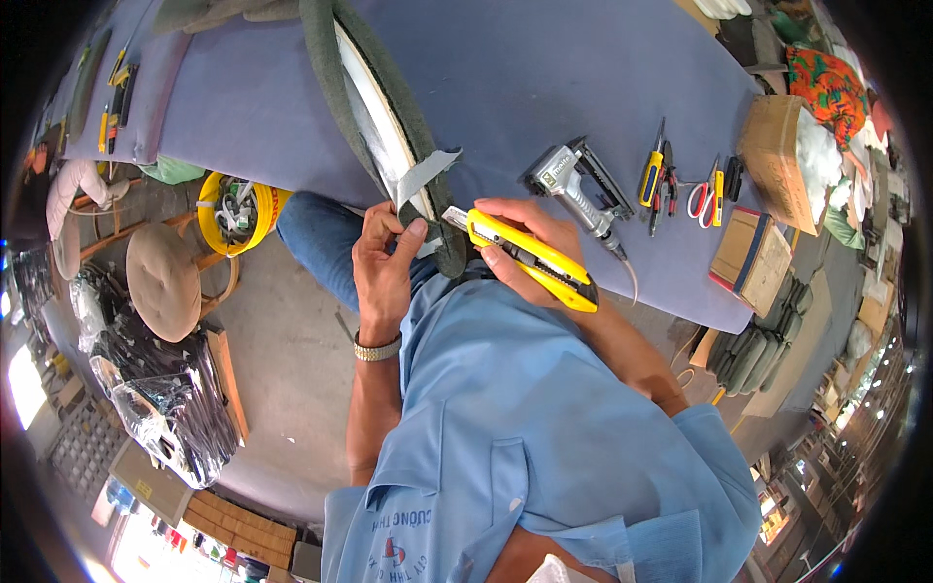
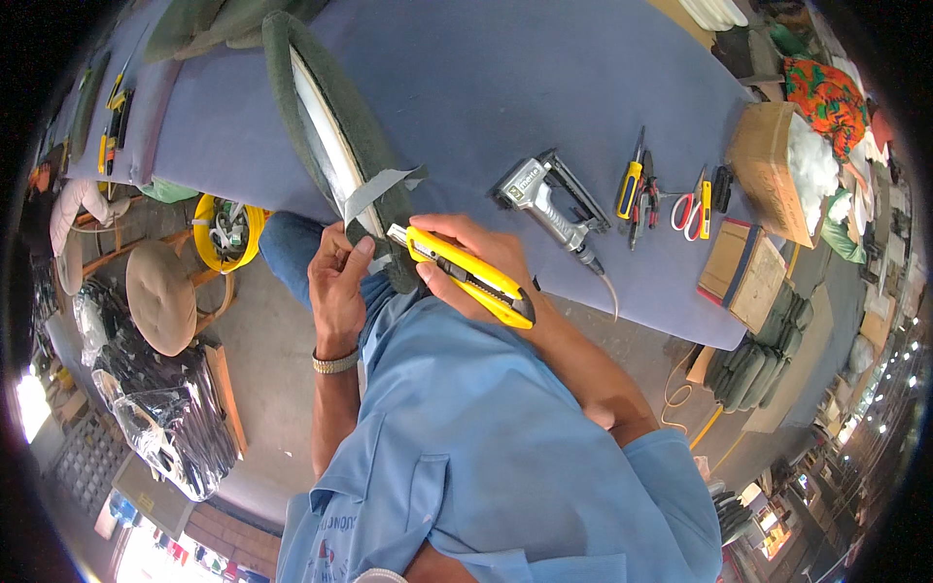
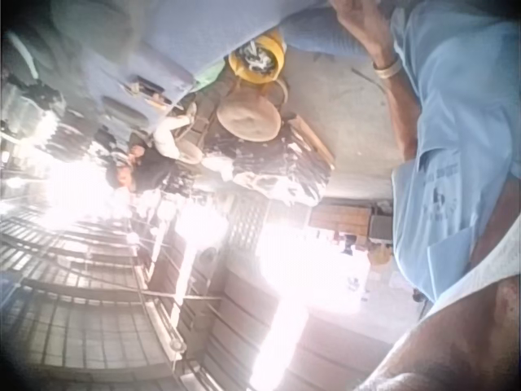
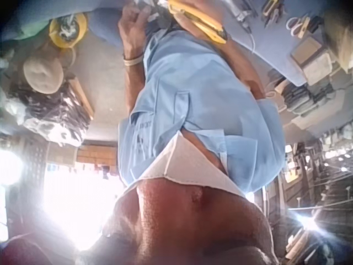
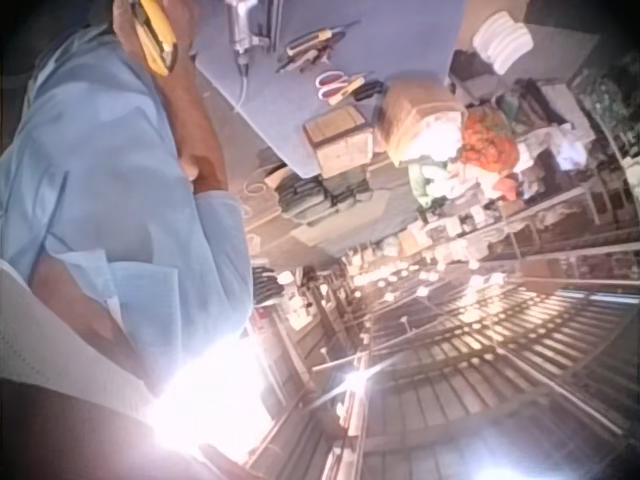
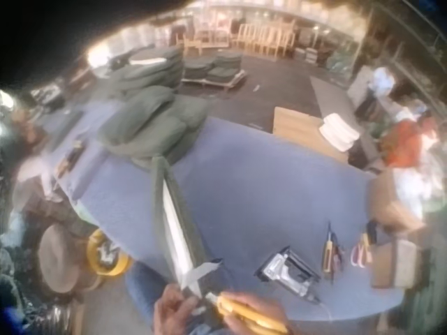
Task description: The person uses a staple gun to attach fabric to a cushion, then trims excess fabric with a utility knife. They repeat the process on another cushion, finishing by placing the completed item on a stack.
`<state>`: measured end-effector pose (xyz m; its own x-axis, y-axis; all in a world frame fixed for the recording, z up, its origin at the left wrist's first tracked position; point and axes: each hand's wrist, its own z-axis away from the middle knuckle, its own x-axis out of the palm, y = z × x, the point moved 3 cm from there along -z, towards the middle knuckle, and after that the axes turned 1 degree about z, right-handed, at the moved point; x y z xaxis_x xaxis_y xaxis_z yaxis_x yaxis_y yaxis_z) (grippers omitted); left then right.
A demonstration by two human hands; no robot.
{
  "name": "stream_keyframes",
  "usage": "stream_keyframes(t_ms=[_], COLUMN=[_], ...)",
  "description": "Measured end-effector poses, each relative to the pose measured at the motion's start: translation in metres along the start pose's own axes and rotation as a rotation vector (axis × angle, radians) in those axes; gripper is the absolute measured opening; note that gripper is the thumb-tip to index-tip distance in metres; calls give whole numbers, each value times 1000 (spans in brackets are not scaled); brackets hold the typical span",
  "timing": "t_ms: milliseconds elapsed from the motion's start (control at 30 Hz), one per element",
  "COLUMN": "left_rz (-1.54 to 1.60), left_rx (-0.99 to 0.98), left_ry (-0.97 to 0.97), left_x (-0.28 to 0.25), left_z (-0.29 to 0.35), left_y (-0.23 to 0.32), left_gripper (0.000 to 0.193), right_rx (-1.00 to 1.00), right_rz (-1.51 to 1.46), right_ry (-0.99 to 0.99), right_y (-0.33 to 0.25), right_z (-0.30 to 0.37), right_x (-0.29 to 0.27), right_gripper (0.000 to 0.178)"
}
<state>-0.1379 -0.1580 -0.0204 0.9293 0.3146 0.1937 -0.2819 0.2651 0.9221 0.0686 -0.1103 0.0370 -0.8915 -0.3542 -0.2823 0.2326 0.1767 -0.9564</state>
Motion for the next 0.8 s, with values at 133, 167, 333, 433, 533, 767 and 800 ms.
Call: stream_keyframes(t_ms=[133,167,333,433,533,767,800], left_rz=[-132,-213,-363,-349,-366,-430,-445], left_rx=[152,217,295,280,274,283,281], left_ry=[-3,-4,-4,-2,10,20,25], left_x=[1,2,13,14,11,7,7], left_z=[3,3,11,11,11,13,13], left_y=[1,5,20,24,26,28,29], left_gripper=[22,21,18,18,17,10,11], right_rx=[-50,-59,-48,-45,-68,-70,-71], right_rz=[74,84,67,57,74,25,22], right_ry=[-25,-30,-37,-41,-42,-50,-61], right_y=[-4,-5,-3,-3,-3,-1,0], right_z=[0,-1,-1,0,0,2,2], right_x=[2,3,4,4,4,7,7], right_gripper=[41,39,40,42,43,44,44])
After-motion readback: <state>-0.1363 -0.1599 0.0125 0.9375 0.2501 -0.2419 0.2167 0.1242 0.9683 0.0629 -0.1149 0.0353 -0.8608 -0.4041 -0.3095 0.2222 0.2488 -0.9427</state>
